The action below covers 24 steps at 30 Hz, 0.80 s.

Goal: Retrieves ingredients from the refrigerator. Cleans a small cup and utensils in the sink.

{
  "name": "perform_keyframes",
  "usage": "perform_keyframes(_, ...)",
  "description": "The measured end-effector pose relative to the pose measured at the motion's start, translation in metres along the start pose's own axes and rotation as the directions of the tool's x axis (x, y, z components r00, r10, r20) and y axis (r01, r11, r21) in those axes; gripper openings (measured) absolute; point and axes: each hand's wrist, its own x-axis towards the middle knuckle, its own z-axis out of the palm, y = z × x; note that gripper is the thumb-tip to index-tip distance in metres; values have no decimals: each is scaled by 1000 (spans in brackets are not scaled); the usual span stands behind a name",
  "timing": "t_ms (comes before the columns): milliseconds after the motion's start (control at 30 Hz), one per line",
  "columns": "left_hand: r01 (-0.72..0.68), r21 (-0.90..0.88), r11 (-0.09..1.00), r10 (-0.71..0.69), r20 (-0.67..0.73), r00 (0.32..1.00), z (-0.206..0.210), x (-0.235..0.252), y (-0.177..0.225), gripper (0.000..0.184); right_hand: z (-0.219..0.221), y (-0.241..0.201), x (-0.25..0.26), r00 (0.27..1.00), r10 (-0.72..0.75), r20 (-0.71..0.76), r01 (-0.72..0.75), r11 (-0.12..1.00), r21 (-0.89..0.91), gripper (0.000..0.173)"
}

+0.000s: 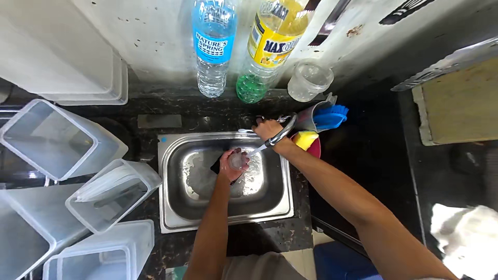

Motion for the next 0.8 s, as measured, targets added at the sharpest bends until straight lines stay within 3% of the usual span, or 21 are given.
perform_keyframes(100, -30, 90, 996, 22, 91, 996, -2, 3, 7, 55, -1, 12, -7, 994, 73, -84, -72, 997, 12, 19)
perform_keyframes(300, -64, 149, 987, 86, -142, 986, 8, 19, -1, 44, -8, 20, 1, 999, 19, 36, -15, 995, -101, 27)
perform_keyframes(367, -95, 106, 990, 114, -192, 975, 8, 23, -4, 40, -6, 10, -8, 994, 104, -20, -104, 994, -27, 25)
perform_keyframes(433, -109, 60, 992, 120, -246, 962, 3, 23, -7, 39, 5, -14, -40, 971, 181, -155, -152, 971, 183, 18)
perform_keyframes(500, -110, 35, 993, 116, -292, 949, -1, 24, -8, 39, 25, -38, -61, 964, 191, -184, -83, 876, 475, 18)
perform_keyframes(567, -104, 50, 993, 115, -328, 938, -4, 25, -11, 45, 48, -53, -60, 983, 133, -125, 14, 629, 777, 19)
perform_keyframes(633, -67, 59, 996, 83, -345, 935, -6, 21, -12, 55, 63, -57, -60, 984, 120, -133, 71, 422, 904, 19)
perform_keyframes(700, -40, 45, 998, 52, -311, 949, 1, 15, -9, 61, 65, -51, -62, 955, 252, -157, 22, 468, 883, 21)
perform_keyframes(800, -58, 99, 993, 81, -244, 966, 18, 6, -6, 50, 54, -32, -69, 896, 396, -202, -90, 606, 790, 43)
